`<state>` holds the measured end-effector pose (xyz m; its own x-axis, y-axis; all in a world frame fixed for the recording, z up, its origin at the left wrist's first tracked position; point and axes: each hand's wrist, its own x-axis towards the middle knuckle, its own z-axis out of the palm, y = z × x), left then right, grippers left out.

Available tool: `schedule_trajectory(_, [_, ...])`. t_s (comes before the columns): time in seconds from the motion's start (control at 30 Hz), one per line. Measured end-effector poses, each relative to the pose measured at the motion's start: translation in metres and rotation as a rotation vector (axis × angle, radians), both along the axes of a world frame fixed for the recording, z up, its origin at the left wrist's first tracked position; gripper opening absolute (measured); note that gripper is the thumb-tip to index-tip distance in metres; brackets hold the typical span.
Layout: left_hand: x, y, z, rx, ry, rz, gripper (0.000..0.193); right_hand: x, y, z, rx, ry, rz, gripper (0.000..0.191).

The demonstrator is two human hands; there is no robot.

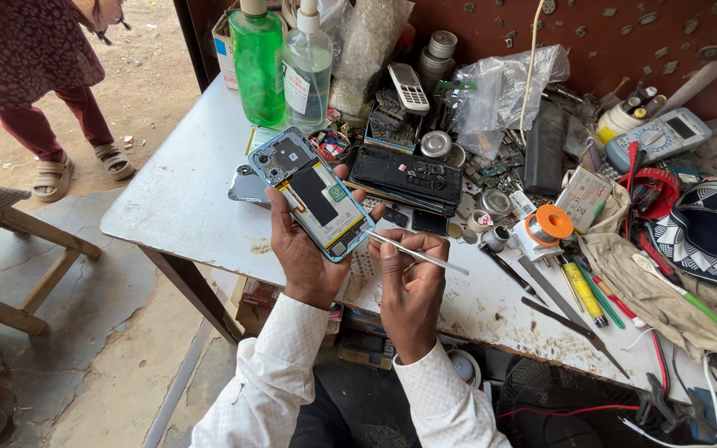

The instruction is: The person uses a screwdriver to remove screws from the back of a disassembled smartphone. They then use tweezers to adjust internal components and remove small parts from the device.

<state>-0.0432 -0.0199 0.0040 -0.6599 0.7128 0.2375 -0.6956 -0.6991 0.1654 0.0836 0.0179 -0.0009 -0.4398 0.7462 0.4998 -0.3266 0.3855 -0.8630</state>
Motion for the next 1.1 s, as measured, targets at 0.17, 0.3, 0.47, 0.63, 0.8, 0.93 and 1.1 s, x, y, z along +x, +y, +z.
schedule_trajectory(0.17, [0.005, 0.004, 0.005, -0.024, -0.027, 0.064, 0.071, -0.001, -0.004, 0.001, 0.03, 0.015, -0.03, 0.019])
schedule_trajectory(0.3, [0.008, 0.005, 0.009, -0.038, -0.131, 0.051, 0.07, -0.003, 0.002, 0.005, -0.246, 0.173, 0.064, 0.022])
schedule_trajectory(0.47, [0.009, 0.003, 0.012, -0.052, -0.08, 0.069, 0.069, 0.003, 0.007, 0.007, -0.183, 0.069, 0.067, 0.019])
schedule_trajectory(0.63, [0.013, 0.002, 0.013, -0.048, -0.012, 0.129, 0.069, 0.002, 0.004, 0.004, -0.075, 0.038, 0.018, 0.02])
schedule_trajectory(0.8, [0.013, 0.0, 0.017, -0.042, -0.031, 0.115, 0.07, 0.003, 0.004, 0.005, -0.206, 0.136, 0.099, 0.022])
schedule_trajectory(0.93, [0.013, -0.002, 0.017, -0.039, 0.035, 0.142, 0.07, 0.005, 0.003, 0.011, -0.116, 0.046, 0.07, 0.021])
schedule_trajectory(1.1, [0.013, -0.003, 0.015, -0.057, 0.146, 0.198, 0.069, 0.008, 0.005, 0.023, 0.021, -0.125, 0.038, 0.017])
